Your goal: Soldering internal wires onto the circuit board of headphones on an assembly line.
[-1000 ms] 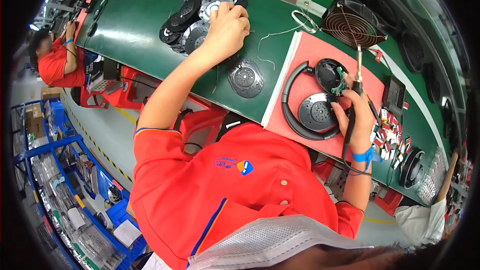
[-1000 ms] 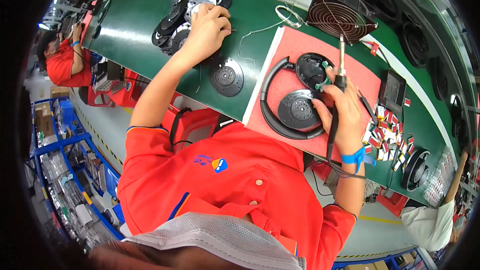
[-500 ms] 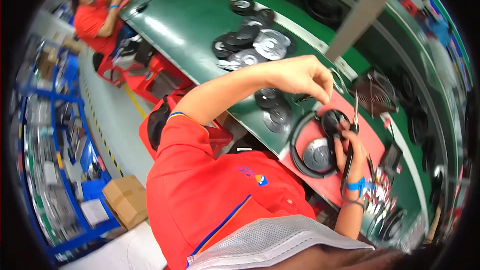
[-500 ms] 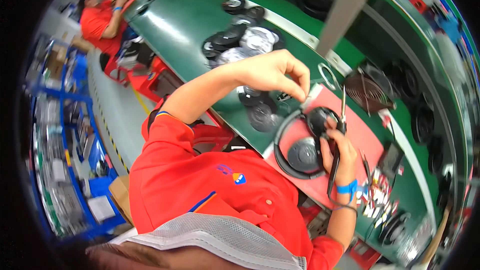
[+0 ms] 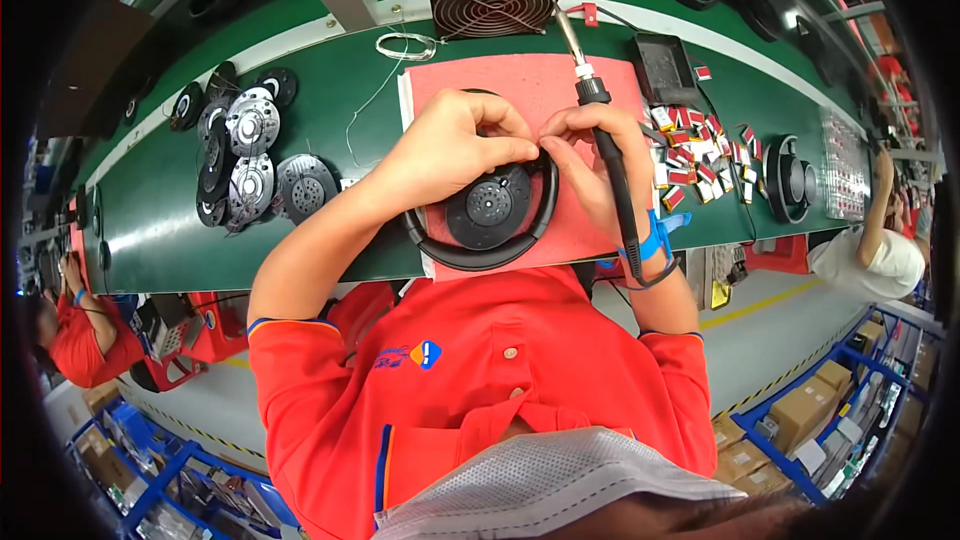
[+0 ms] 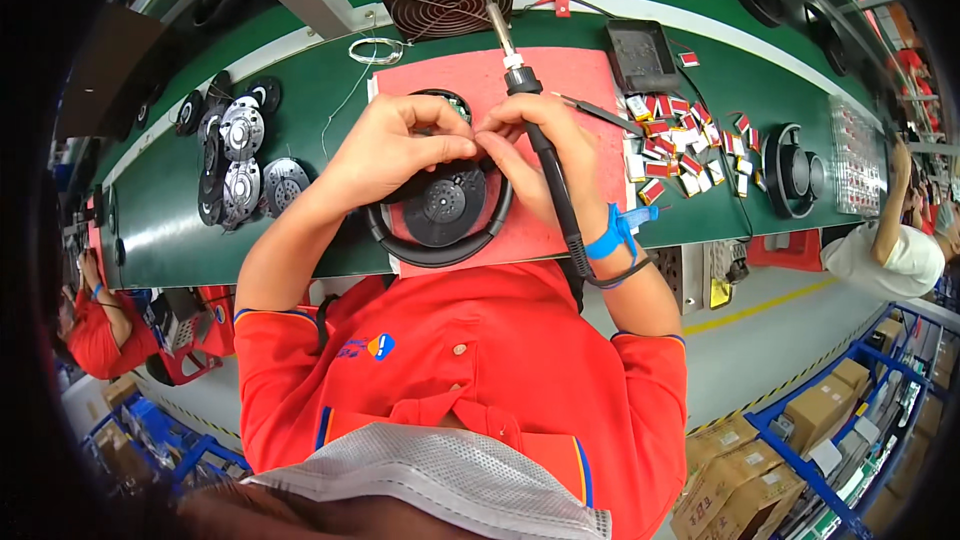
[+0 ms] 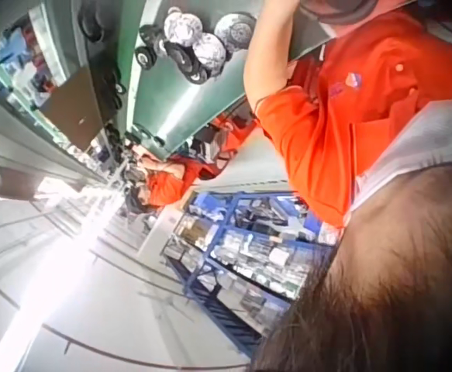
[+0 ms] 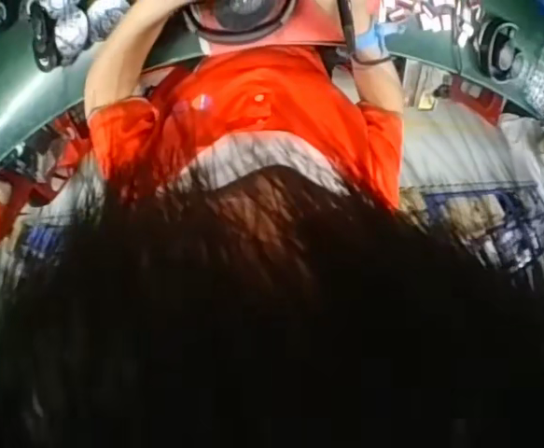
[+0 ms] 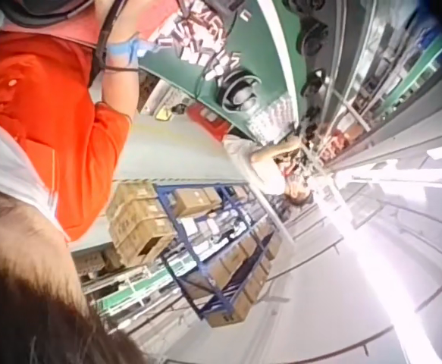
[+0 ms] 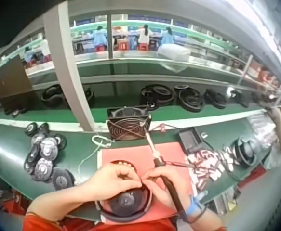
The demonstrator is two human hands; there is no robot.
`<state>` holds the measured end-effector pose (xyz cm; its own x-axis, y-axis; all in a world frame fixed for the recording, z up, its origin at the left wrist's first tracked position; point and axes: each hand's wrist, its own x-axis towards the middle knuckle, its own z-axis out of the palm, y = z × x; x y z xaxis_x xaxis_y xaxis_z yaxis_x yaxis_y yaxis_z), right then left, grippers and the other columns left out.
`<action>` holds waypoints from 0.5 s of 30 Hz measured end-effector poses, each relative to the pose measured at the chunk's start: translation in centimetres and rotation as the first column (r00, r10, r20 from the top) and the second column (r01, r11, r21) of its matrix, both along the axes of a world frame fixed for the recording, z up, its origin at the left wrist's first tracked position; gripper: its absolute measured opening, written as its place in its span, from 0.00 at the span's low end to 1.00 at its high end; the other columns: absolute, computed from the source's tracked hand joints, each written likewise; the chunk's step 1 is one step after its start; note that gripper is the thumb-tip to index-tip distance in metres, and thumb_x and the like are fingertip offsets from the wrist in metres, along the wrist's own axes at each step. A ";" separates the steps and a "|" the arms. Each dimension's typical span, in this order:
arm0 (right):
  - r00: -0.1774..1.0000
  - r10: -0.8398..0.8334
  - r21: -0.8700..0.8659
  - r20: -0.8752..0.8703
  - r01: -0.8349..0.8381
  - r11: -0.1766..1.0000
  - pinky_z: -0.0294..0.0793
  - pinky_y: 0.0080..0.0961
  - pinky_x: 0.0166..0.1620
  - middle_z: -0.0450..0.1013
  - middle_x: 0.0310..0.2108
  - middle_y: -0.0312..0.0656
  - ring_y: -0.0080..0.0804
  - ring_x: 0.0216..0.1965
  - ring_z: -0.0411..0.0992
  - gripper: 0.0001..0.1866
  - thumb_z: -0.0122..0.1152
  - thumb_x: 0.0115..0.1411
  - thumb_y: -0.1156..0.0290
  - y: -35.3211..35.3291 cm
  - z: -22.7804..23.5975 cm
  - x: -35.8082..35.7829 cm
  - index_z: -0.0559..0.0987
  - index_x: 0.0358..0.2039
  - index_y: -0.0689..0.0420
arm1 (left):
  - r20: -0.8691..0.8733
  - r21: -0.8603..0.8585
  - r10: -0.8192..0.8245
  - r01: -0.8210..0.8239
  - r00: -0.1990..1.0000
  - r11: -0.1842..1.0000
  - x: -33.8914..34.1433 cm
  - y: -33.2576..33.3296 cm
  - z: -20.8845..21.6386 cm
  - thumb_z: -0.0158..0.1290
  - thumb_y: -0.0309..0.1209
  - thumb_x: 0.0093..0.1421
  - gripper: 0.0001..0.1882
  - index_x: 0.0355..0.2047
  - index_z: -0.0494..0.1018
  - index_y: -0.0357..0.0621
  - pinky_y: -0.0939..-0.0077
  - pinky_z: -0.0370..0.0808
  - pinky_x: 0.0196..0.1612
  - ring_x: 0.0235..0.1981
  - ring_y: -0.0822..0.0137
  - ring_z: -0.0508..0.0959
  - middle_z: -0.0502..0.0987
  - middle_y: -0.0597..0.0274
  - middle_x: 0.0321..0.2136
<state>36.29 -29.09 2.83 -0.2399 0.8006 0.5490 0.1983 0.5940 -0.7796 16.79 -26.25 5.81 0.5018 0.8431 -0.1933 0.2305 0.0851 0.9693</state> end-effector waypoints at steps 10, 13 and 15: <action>0.995 -0.101 -0.073 0.015 0.102 0.992 0.72 0.19 0.35 0.74 0.30 0.38 0.22 0.30 0.72 0.14 0.62 0.50 0.87 0.0 -1.0 -2.3 0.73 0.37 0.59 | -0.003 0.230 0.168 -0.162 0.986 0.960 -0.7 -0.4 -1.3 0.56 0.28 0.55 0.07 0.28 0.78 0.35 0.78 0.73 0.30 0.25 0.72 0.77 0.79 0.60 0.26; 0.984 -0.112 0.023 0.141 0.110 0.994 0.73 0.20 0.35 0.74 0.30 0.39 0.25 0.31 0.74 0.13 0.62 0.50 0.86 0.2 -1.5 -2.1 0.74 0.36 0.60 | -0.225 0.647 0.283 -0.074 0.932 0.759 -1.9 1.4 -2.6 0.57 0.27 0.48 0.05 0.24 0.78 0.38 0.68 0.70 0.44 0.36 0.58 0.73 0.78 0.60 0.28; 0.984 -0.101 0.038 0.145 0.096 0.995 0.73 0.22 0.36 0.75 0.31 0.41 0.28 0.31 0.75 0.12 0.61 0.51 0.87 0.1 -1.5 -1.7 0.74 0.36 0.60 | -0.182 0.715 0.321 -0.099 0.929 0.693 -2.4 2.3 -3.9 0.57 0.27 0.46 0.04 0.23 0.78 0.38 0.67 0.67 0.50 0.43 0.57 0.71 0.78 0.60 0.34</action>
<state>34.54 -29.00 1.28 -0.2404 0.8076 0.5385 0.3677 0.5892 -0.7195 14.35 -23.95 1.90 0.3140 0.8699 0.3803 0.5506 -0.4932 0.6735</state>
